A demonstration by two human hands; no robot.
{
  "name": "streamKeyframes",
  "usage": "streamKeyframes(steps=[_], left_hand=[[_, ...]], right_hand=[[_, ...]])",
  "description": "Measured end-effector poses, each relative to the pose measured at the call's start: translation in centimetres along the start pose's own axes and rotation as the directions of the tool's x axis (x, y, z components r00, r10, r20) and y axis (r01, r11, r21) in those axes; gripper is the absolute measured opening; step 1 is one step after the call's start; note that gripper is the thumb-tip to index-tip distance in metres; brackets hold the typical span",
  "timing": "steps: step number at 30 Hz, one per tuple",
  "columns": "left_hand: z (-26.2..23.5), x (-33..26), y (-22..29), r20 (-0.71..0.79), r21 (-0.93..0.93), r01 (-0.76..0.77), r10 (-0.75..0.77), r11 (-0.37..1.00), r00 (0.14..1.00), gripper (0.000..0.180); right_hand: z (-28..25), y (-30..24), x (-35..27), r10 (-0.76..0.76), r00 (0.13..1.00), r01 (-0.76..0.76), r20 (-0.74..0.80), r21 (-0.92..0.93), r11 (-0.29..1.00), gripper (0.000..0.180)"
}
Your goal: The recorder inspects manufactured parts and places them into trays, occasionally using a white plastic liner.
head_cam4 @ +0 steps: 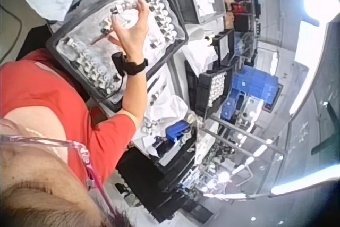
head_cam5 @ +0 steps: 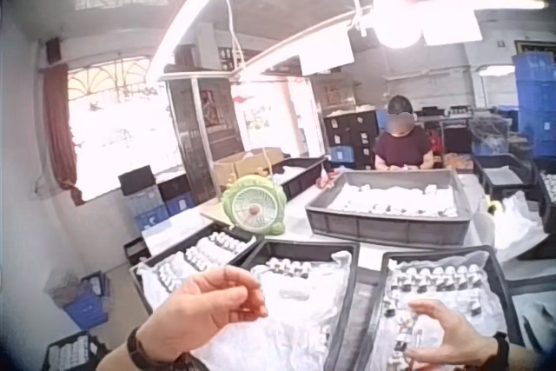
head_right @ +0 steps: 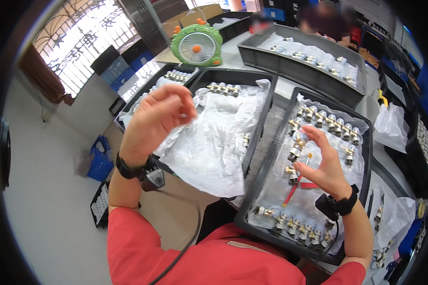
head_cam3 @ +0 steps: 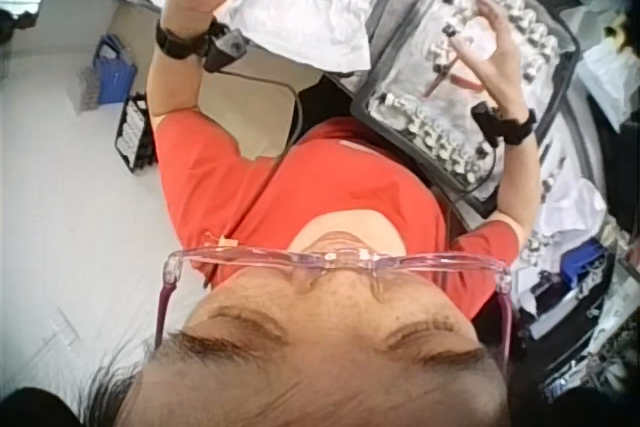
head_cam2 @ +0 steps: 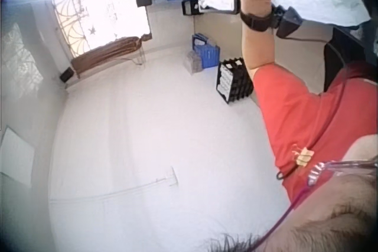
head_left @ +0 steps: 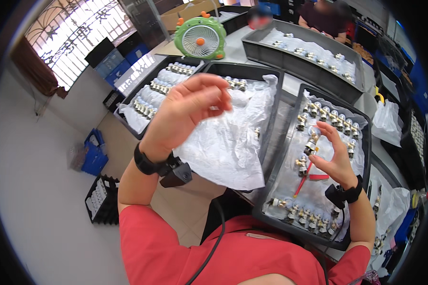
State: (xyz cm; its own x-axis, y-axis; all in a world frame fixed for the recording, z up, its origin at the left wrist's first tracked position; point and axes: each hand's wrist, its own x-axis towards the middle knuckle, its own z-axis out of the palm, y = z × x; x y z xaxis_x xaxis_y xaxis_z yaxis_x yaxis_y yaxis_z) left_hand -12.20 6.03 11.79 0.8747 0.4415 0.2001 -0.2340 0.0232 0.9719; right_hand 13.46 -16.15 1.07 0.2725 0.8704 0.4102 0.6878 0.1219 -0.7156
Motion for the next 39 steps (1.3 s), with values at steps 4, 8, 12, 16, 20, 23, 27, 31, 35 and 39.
streamKeyframes(steps=[4,8,12,16,20,23,27,31,35,39], left_hand=[[-3.2,-1.8,2.0,-0.239,-0.114,-0.192,0.161,0.975,0.958,0.018],[-4.0,-5.7,-0.4,-0.265,0.53,0.126,0.023,0.838,0.964,0.015],[-1.7,-8.8,-4.7,0.008,0.709,0.18,-0.264,0.681,0.965,0.021],[1.5,-8.8,-6.7,0.325,0.828,-0.12,-0.294,0.549,0.899,0.048],[3.1,-8.1,-11.1,0.378,0.906,-0.288,-0.284,0.31,0.881,0.056],[3.3,-7.6,-13.4,0.371,0.919,-0.309,-0.27,0.245,0.889,0.038],[2.3,-6.9,-12.8,0.346,0.932,-0.27,-0.377,0.241,0.859,0.012],[0.7,-6.7,-11.7,0.337,0.941,-0.304,-0.516,0.15,0.788,0.016],[-2.2,-5.3,-8.9,0.377,0.917,-0.057,-0.81,0.395,0.45,0.042],[-3.7,-1.3,-8.3,0.186,0.73,0.331,-0.64,0.598,0.746,0.037]], right_hand=[[0.5,-0.1,0.3,-0.003,1.0,0.003,0.014,0.038,0.999,0.069],[0.1,-0.3,-0.2,-0.018,0.999,0.017,0.03,0.036,0.999,0.069],[0.1,-0.4,-0.2,0.008,1.0,-0.009,0.027,0.027,1.0,0.069],[0.3,-0.1,-0.1,-0.014,0.998,0.012,0.054,0.051,0.999,0.069],[0.0,-0.3,-0.4,-0.021,0.999,0.018,0.043,0.06,0.998,0.07],[0.0,-0.3,-0.3,-0.013,0.999,0.01,0.053,0.062,0.998,0.071],[0.2,-0.1,-0.6,-0.009,0.997,0.0,0.076,0.114,0.993,0.071],[0.2,0.4,-0.8,-0.001,0.995,-0.011,0.104,0.122,0.992,0.071],[0.4,0.5,-0.7,-0.035,0.992,0.018,0.119,0.142,0.99,0.071],[0.0,0.1,-0.6,-0.032,0.989,0.016,0.142,0.117,0.993,0.072]])
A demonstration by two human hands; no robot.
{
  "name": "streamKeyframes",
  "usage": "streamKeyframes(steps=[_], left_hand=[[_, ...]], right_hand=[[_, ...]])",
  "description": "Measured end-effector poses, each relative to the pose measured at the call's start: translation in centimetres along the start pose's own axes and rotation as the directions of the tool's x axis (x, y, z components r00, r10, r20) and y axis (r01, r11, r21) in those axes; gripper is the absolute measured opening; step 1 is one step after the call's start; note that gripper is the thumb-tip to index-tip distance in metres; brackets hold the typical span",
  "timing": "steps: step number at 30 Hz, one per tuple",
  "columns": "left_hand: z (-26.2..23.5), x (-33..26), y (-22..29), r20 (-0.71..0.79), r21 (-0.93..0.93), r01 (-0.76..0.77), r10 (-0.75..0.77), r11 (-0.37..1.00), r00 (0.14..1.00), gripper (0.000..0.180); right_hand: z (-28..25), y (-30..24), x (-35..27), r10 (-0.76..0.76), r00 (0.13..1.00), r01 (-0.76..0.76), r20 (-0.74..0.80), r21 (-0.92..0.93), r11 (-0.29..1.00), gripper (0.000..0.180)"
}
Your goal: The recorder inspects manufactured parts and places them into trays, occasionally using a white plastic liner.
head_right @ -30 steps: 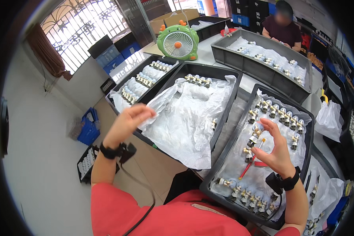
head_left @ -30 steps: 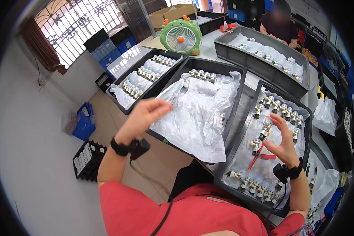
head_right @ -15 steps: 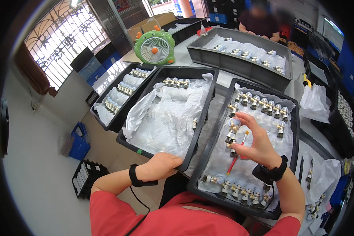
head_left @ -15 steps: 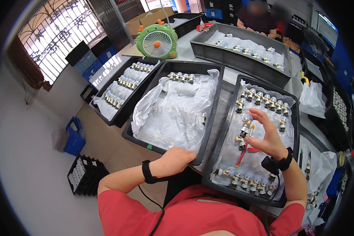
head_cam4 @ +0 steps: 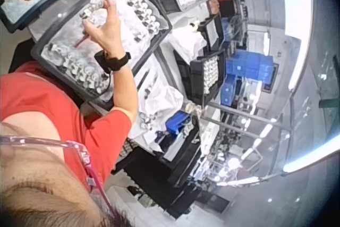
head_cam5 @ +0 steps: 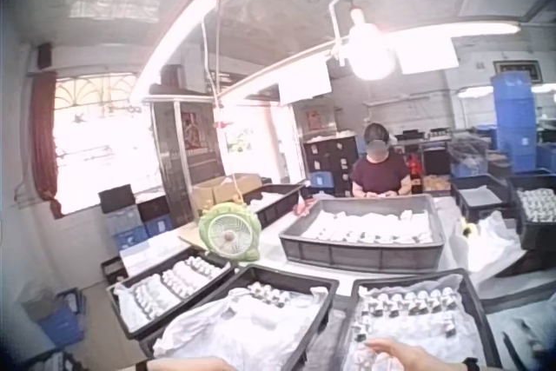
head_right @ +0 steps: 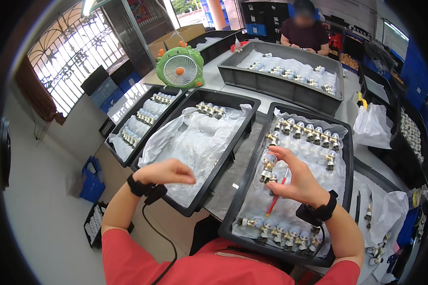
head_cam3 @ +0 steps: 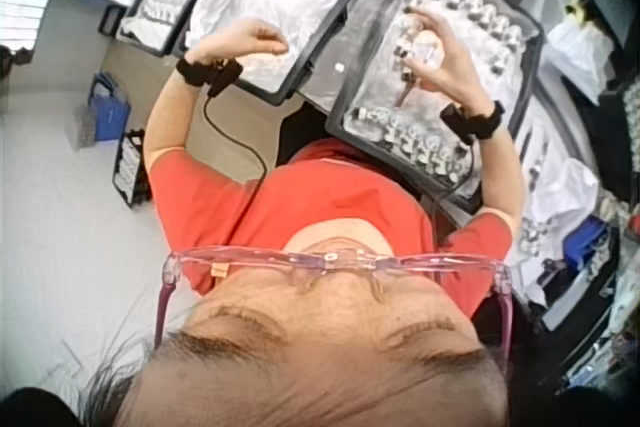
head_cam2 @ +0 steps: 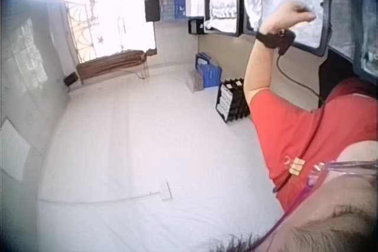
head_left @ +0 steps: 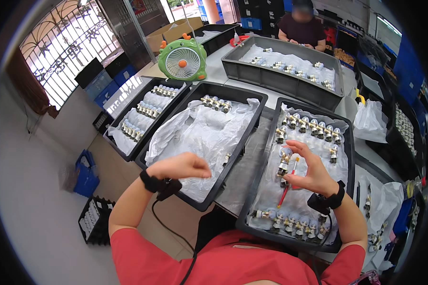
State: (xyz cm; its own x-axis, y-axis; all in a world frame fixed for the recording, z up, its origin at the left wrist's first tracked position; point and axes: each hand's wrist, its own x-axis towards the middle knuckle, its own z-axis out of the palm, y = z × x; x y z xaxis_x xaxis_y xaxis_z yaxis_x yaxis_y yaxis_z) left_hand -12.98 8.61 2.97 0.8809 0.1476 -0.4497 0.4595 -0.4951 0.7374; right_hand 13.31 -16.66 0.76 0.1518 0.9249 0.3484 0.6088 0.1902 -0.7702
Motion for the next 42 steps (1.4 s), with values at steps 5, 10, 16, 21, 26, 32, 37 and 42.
streamKeyframes(steps=[5,10,16,21,26,32,37,42], left_hand=[[1.4,6.3,-0.6,-0.414,0.563,0.154,0.115,0.812,0.903,0.036],[1.5,9.4,-1.1,-0.289,0.664,0.185,0.02,0.725,0.957,0.026],[0.3,8.8,-0.6,0.044,0.127,-0.015,0.009,0.992,0.999,0.011],[-0.3,3.8,7.7,-0.367,0.153,-0.442,0.466,0.884,0.805,0.022],[1.6,-0.2,15.7,-0.476,0.295,-0.893,0.863,0.339,0.17,0.081],[-2.9,-5.5,12.0,-0.368,0.557,-0.824,0.92,0.102,-0.134,0.085],[-4.3,-7.4,7.8,-0.45,0.526,-0.842,0.878,0.117,-0.16,0.081],[-2.1,-6.4,9.8,-0.518,0.511,-0.849,0.837,0.138,-0.176,0.077]], right_hand=[[0.3,-0.2,0.3,0.02,1.0,-0.02,0.008,0.023,1.0,0.072],[0.3,-0.5,-0.1,0.02,1.0,-0.02,0.002,0.019,1.0,0.072],[0.1,-0.5,-0.5,0.019,1.0,-0.018,-0.003,0.031,0.999,0.074],[-0.2,0.1,-0.2,-0.027,0.999,0.028,-0.035,0.029,0.999,0.073],[-1.1,0.3,-0.3,-0.042,0.995,0.039,-0.087,-0.037,0.999,0.072],[-0.2,-0.3,0.7,-0.016,1.0,0.016,-0.023,-0.003,1.0,0.074],[-0.5,0.5,0.0,-0.005,1.0,0.005,-0.027,-0.018,1.0,0.075],[-0.6,0.3,-0.1,-0.025,0.998,0.022,-0.063,-0.048,0.999,0.073]])
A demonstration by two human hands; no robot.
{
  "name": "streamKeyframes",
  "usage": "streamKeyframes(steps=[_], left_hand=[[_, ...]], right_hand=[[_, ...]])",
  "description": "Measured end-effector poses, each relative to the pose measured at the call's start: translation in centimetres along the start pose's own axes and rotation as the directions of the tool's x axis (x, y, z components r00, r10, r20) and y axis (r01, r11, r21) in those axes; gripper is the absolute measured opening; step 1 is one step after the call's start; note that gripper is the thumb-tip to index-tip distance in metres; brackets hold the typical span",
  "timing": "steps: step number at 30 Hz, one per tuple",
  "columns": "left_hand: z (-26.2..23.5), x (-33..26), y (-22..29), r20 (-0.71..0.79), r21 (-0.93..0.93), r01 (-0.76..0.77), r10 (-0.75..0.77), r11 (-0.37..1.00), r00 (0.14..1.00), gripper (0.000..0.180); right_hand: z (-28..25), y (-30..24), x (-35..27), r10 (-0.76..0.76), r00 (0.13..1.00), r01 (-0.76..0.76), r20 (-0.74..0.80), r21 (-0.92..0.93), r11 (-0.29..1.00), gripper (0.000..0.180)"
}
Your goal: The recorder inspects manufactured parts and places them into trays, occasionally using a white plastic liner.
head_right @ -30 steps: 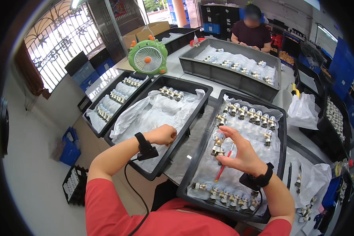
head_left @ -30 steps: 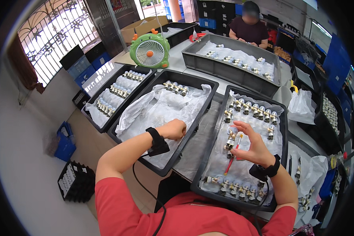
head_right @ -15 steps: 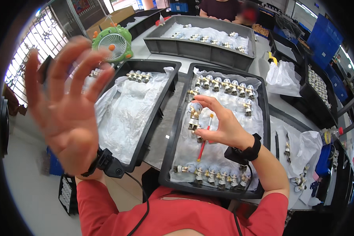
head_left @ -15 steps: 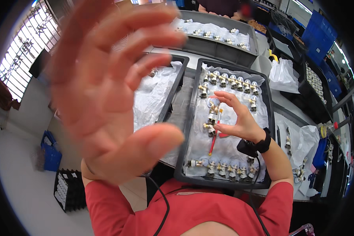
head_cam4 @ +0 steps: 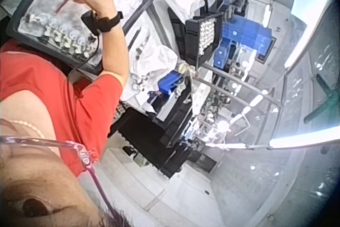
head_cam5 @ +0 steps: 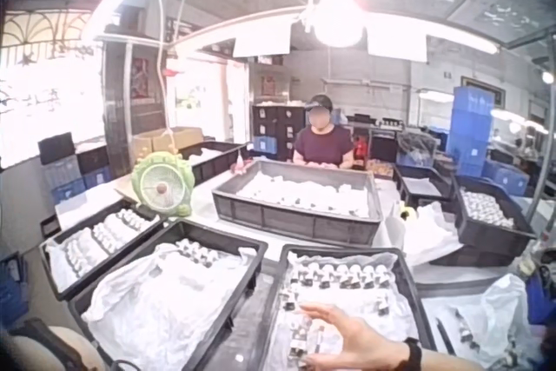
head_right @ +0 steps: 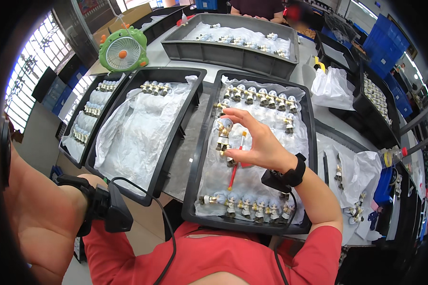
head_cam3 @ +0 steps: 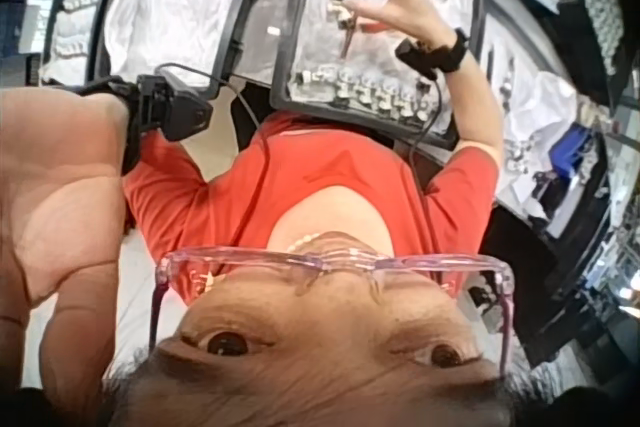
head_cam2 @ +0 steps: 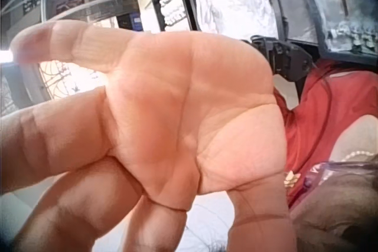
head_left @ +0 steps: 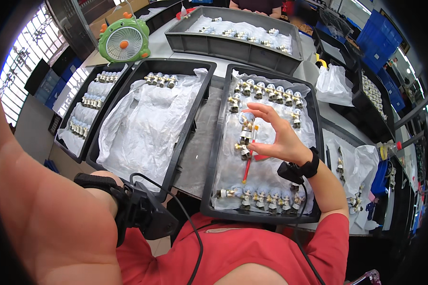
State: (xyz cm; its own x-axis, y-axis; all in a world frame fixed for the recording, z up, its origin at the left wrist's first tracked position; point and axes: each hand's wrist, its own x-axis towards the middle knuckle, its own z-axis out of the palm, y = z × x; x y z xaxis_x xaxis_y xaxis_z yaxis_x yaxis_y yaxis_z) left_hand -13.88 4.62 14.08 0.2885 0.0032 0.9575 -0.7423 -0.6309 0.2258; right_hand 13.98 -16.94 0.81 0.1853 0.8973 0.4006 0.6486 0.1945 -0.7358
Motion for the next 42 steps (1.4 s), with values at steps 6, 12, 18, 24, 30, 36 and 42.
streamKeyframes(steps=[6,12,18,24,30,36,42], left_hand=[[4.0,-0.3,0.1,-0.096,-0.019,0.021,-0.023,1.0,0.995,0.072],[7.2,-0.4,2.5,-0.162,-0.01,0.032,-0.033,0.999,0.986,0.067],[11.3,0.0,-1.8,-0.057,-0.075,0.479,-0.483,0.875,0.873,0.062],[11.7,-3.0,-6.3,0.383,-0.458,0.888,-0.912,-0.046,0.15,0.051],[12.5,-0.3,-6.5,0.328,-0.658,0.753,-0.896,0.011,0.3,0.048],[13.2,1.6,-4.7,0.386,-0.632,0.775,-0.864,0.007,0.323,0.047],[12.4,5.6,0.2,0.106,-0.366,0.545,-0.548,0.754,0.83,0.084]], right_hand=[[0.2,0.6,0.1,-0.026,1.0,0.026,0.009,0.003,1.0,0.075],[0.2,-0.2,0.2,-0.02,0.999,0.019,0.034,0.018,1.0,0.075],[-0.2,0.6,-0.3,-0.016,1.0,0.016,0.004,0.031,0.999,0.076],[0.3,-0.1,0.1,-0.077,0.995,0.081,-0.06,0.063,0.995,0.076],[-0.2,0.1,0.0,-0.058,0.997,0.06,-0.05,0.045,0.997,0.081],[-0.3,-0.3,0.0,-0.081,0.994,0.088,-0.079,0.083,0.993,0.077],[-0.5,-0.1,0.2,-0.099,0.993,0.105,-0.069,0.081,0.991,0.081]])
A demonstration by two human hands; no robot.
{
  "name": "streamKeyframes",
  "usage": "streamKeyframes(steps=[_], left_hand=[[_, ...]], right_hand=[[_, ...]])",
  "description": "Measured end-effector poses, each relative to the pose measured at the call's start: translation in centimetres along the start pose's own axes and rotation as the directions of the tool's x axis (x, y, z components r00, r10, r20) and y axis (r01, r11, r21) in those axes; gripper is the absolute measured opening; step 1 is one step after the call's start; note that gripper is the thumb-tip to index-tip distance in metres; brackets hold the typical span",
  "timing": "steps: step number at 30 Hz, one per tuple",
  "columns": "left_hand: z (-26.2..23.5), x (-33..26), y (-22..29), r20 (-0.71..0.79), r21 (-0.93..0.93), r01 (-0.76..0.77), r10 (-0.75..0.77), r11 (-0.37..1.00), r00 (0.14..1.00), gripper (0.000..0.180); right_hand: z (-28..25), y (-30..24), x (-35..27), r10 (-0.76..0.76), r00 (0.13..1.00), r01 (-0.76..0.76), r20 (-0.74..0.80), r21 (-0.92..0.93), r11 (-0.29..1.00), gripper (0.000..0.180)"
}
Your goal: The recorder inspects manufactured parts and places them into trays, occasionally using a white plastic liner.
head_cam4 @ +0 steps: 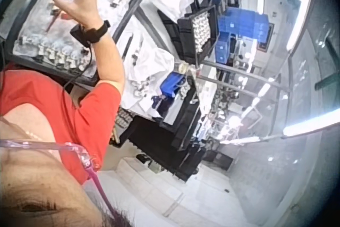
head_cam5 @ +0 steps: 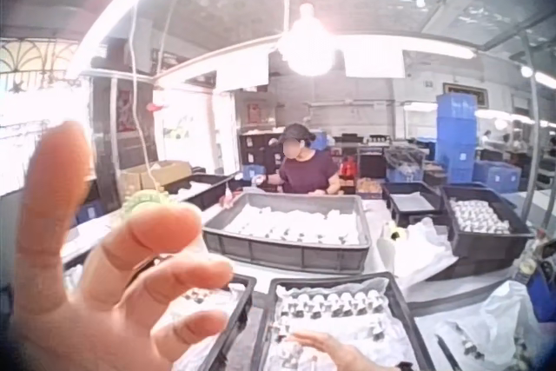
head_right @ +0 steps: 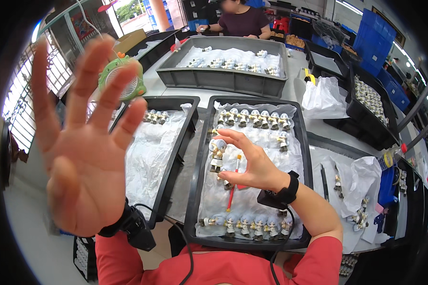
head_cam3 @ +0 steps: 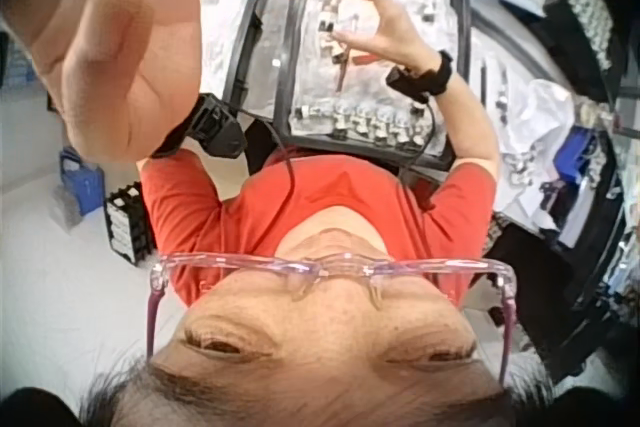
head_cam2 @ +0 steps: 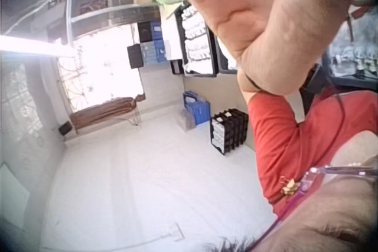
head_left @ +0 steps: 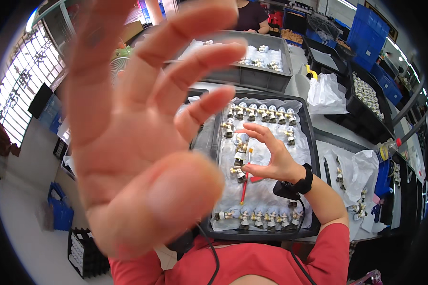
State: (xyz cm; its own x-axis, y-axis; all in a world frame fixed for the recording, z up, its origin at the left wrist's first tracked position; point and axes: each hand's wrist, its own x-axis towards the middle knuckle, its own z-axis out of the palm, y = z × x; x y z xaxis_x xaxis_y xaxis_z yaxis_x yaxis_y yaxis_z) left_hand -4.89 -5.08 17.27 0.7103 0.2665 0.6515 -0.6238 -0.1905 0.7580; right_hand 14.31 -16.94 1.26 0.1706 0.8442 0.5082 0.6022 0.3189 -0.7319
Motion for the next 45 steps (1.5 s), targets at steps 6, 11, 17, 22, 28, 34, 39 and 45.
streamKeyframes(steps=[6,11,17,22,28,34,39,45], left_hand=[[-0.5,-1.1,-2.5,0.062,-0.005,-0.01,0.01,1.0,0.998,0.086],[-1.4,-3.4,-8.1,-0.078,-0.351,0.431,-0.484,0.831,0.871,0.055],[-1.1,-5.2,-12.9,0.058,-0.52,0.724,-0.827,0.453,0.56,0.049],[-0.4,-6.9,-14.3,0.338,-0.504,0.797,-0.772,0.334,0.538,0.046],[-0.8,-7.0,-15.4,0.313,-0.561,0.766,-0.776,0.314,0.547,0.041],[-2.0,-7.2,-15.5,0.232,-0.538,0.783,-0.838,0.312,0.493,0.043],[-2.0,-7.6,-15.2,0.262,-0.521,0.791,-0.823,0.32,0.505,0.045],[-1.3,-7.3,-15.0,0.289,-0.509,0.799,-0.811,0.32,0.509,0.046]], right_hand=[[-0.4,0.0,-0.3,-0.001,1.0,0.001,0.007,0.012,1.0,0.08],[0.1,-0.2,0.0,0.008,0.999,-0.008,0.032,0.019,1.0,0.081],[0.6,0.1,-0.7,0.009,1.0,-0.01,0.029,0.031,0.999,0.082],[1.5,-0.1,-0.8,-0.008,1.0,0.007,0.031,0.014,1.0,0.075],[-0.1,-2.9,0.3,-0.099,0.992,0.109,0.072,-0.144,0.983,0.074],[-4.7,-15.0,3.1,-0.203,0.801,0.209,-0.563,-0.053,0.976,0.102],[-8.2,-16.0,1.1,-0.581,0.674,0.434,-0.457,-0.392,0.811,0.102],[-7.8,-15.5,-0.3,-0.607,0.643,0.5,-0.467,-0.344,0.795,0.102]])
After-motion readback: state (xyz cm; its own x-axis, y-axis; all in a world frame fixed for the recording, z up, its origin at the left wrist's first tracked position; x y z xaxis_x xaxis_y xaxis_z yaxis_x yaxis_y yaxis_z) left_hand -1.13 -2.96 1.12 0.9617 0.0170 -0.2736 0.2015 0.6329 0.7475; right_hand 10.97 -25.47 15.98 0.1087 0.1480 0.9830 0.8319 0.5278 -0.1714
